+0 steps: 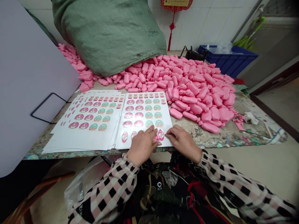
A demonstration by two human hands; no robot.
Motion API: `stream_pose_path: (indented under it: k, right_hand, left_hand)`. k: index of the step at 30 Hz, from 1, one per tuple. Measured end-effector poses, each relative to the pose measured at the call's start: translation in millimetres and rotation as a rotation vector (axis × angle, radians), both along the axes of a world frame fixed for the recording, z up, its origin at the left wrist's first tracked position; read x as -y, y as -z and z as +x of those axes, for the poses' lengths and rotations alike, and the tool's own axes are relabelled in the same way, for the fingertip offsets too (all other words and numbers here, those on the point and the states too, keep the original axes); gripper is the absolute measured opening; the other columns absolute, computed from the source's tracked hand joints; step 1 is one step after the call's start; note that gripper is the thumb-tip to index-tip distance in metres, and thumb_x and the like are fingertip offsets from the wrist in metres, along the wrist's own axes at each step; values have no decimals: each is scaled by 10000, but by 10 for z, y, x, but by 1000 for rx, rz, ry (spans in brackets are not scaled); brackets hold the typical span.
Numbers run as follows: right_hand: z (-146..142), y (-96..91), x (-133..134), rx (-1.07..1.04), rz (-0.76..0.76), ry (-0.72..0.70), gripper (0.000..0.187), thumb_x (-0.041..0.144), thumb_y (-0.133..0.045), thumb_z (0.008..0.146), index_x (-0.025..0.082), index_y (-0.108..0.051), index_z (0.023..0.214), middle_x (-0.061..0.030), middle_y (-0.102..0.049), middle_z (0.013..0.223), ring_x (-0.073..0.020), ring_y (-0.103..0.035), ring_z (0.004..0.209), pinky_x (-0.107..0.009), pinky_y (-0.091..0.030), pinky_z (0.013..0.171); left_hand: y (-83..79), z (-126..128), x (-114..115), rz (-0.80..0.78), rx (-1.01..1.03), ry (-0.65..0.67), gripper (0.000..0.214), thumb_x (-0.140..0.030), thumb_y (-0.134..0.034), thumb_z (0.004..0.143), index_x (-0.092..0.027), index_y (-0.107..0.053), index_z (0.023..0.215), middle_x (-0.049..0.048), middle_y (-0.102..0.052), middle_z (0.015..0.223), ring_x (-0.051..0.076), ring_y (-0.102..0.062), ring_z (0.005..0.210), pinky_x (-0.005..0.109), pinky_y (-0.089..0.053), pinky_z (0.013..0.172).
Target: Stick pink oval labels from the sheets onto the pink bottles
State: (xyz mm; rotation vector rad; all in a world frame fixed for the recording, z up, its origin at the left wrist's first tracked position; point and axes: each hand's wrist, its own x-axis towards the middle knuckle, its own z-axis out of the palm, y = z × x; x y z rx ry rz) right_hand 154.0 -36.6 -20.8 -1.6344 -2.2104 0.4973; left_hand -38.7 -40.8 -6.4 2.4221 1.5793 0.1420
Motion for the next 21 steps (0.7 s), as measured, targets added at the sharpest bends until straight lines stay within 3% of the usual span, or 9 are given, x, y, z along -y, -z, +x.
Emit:
stream_pose_path:
  k: [11,17,21]
  right_hand:
    - [-51,-20,244,-4,-4,33,203,311,-413,900,227,-597,887,-18,-561,880,-142,-553,768,-256,-366,648]
    - [-21,7,125,4,47,142,189,316,-426,895,227,-592,878,-16,-558,885,-147,-557,772,-263,-369,648]
    - [-39,6,72,42,58,122,190,308,-419,899,232,-593,907,-18,-558,904,-145,-559,772,-262,-363,644]
  left_hand:
    - [10,-3,16,57,-46,9,514,-457,-480,830,-248,-429,1296,41,-427,1386,268,-549,954,390,-459,776]
    - [19,-9,19,64,-29,25,500,-449,-482,832,-241,-442,1285,44,-437,1379,266,-545,963,385,-456,790]
    - [21,-14,17,66,-31,20,514,-447,-489,826,-241,-435,1294,34,-429,1387,269,-550,934,391,-465,772]
